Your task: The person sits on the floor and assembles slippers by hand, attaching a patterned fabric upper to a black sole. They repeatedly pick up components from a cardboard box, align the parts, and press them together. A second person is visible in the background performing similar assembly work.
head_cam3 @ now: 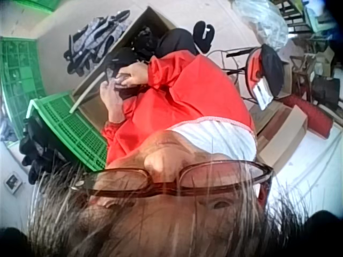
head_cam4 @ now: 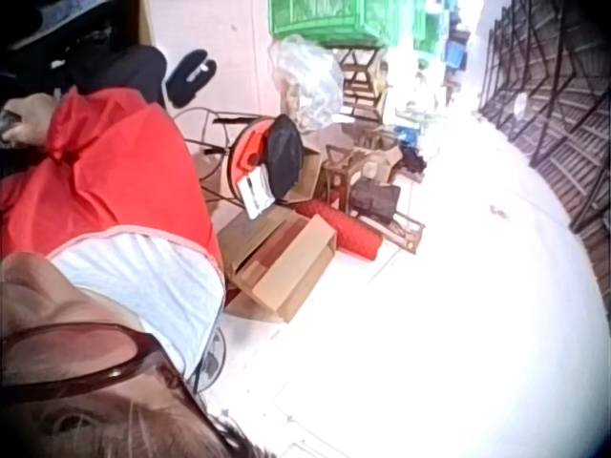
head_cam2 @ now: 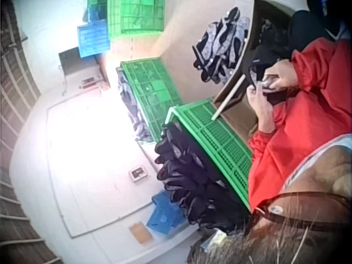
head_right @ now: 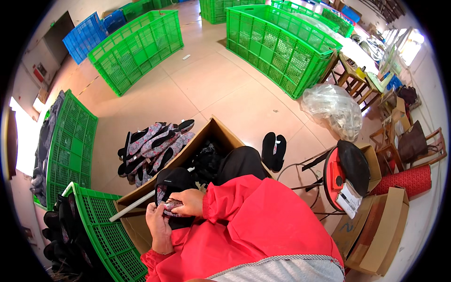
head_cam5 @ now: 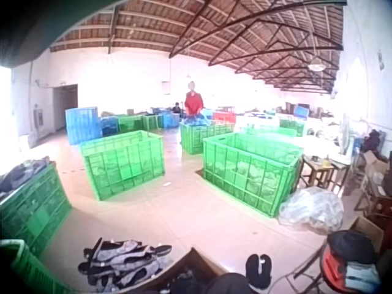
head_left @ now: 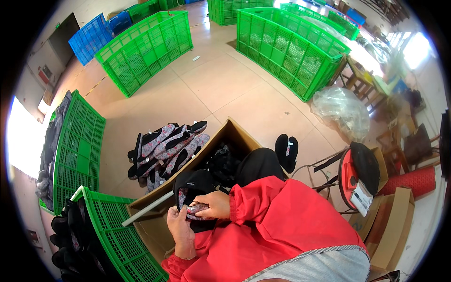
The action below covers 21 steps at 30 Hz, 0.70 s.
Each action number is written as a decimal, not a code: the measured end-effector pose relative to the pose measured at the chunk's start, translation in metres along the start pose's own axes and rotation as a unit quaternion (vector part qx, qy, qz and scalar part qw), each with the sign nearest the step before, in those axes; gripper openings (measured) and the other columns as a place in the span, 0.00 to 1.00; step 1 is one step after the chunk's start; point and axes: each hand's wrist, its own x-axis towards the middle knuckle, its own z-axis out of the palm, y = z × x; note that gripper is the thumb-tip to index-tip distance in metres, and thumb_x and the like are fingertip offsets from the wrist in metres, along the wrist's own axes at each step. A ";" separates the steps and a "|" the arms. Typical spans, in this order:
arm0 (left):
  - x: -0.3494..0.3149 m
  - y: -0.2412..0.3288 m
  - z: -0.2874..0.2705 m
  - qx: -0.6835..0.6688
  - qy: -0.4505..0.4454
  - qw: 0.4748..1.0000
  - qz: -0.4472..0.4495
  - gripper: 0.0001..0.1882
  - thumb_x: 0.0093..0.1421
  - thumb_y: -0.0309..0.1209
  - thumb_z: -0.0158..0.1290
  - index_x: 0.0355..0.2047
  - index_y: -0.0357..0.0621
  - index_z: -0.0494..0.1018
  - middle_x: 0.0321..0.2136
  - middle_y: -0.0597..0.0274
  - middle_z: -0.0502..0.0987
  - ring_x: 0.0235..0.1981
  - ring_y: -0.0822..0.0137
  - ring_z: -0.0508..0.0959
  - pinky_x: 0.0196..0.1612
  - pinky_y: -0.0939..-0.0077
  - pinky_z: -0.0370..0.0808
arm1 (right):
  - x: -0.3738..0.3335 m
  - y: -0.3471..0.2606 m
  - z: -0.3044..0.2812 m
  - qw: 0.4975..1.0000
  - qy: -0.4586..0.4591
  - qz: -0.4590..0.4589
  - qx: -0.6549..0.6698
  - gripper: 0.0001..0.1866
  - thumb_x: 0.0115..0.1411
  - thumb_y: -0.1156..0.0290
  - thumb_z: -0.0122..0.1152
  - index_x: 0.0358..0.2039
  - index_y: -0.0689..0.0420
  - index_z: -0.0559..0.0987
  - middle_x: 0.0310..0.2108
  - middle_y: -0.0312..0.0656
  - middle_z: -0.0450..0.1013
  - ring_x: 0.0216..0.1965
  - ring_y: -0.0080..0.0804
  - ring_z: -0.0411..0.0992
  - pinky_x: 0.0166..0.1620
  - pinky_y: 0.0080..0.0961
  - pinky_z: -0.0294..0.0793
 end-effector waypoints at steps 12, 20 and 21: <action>-0.011 0.010 0.004 0.444 0.030 0.849 0.283 0.06 0.59 0.23 0.56 0.27 0.36 0.70 0.21 0.66 0.69 0.19 0.80 0.66 0.23 0.81 0.65 | 0.027 0.002 0.019 0.998 0.056 0.022 0.005 0.14 0.55 0.62 0.62 0.39 0.56 0.77 0.30 0.49 0.78 0.33 0.49 0.77 0.36 0.39 0.74; 0.011 0.001 -0.016 0.151 0.051 0.982 0.105 0.06 0.66 0.27 0.50 0.40 0.38 0.69 0.32 0.65 0.73 0.30 0.76 0.73 0.32 0.81 0.72 | 0.085 0.026 0.035 0.986 0.040 0.136 0.092 0.23 0.46 0.55 0.68 0.36 0.60 0.80 0.32 0.54 0.78 0.35 0.49 0.77 0.41 0.38 0.74; 0.007 0.000 -0.015 0.102 0.050 0.991 0.075 0.07 0.66 0.28 0.50 0.41 0.38 0.68 0.34 0.64 0.73 0.32 0.75 0.73 0.33 0.80 0.73 | 0.088 0.031 0.038 0.984 0.042 0.146 0.097 0.22 0.47 0.57 0.69 0.35 0.60 0.80 0.31 0.52 0.78 0.33 0.44 0.77 0.39 0.35 0.74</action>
